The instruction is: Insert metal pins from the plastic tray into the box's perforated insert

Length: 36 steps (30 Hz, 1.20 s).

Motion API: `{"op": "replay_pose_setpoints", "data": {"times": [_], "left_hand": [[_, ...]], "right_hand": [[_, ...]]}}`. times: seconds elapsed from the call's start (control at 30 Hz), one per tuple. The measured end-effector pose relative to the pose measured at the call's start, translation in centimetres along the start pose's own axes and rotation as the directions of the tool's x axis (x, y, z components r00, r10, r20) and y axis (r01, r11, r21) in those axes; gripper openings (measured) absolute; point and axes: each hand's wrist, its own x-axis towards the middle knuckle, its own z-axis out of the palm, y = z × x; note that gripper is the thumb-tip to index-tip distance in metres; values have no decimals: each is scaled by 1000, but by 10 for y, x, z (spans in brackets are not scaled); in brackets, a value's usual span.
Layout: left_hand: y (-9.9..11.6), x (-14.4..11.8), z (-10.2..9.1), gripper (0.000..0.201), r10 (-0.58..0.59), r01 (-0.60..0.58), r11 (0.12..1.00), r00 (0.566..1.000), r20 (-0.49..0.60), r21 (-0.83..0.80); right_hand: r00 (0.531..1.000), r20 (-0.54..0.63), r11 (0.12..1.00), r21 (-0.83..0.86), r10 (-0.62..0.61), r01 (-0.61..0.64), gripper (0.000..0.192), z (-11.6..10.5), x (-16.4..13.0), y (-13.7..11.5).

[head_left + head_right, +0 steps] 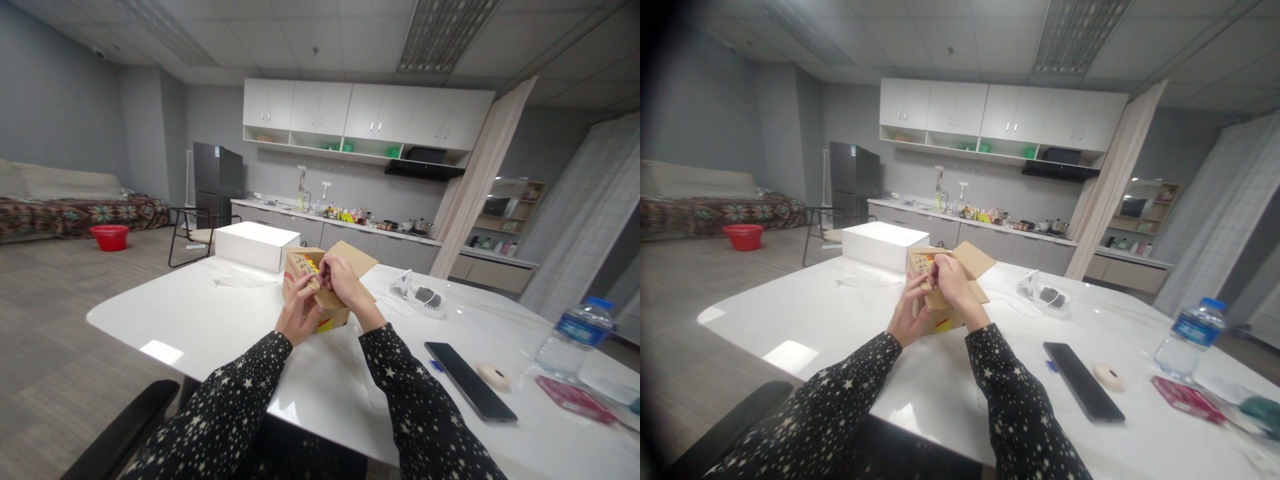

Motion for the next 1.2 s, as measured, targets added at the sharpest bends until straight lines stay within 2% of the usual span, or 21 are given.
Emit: {"op": "replay_pose_setpoints", "data": {"times": [0.27, 0.43, 0.63, 0.8, 0.97, 1.1, 1.2], "left_hand": [[-1, -1, 0, 36, 3, -3, 1000, 1000, 1, -13], [-2, 0, 0, 33, -4, 5, 1000, 1000, 1, -28], [-2, -1, 0, 34, -8, 8, 1000, 1000, 7, 1], [-1, 0, 0, 34, 3, -3, 1000, 1000, -5, -15], [-1, 0, 0, 33, 5, -5, 1000, 1000, -3, 2], [-2, -1, 0, 34, 3, -3, 1000, 1000, 3, 3], [-2, -1, 0, 33, 10, -10, 1000, 1000, -1, 5]], "right_hand": [[999, -14, 999, 39, 35, -35, 34, -1, 1, 3], [998, 51, 999, -4, -34, 34, 35, -1, -2, -2], [998, -15, 996, 67, 64, -63, 33, -2, 1, 4], [1000, 17, 1000, 30, 1, -2, 32, -1, 0, 2], [994, -23, 989, 105, 107, -104, 29, -2, 1, 4], [1000, 16, 999, 53, 12, -12, 32, -1, 1, 5], [1000, -11, 999, 40, 23, -22, 33, 0, 1, 5]]}}
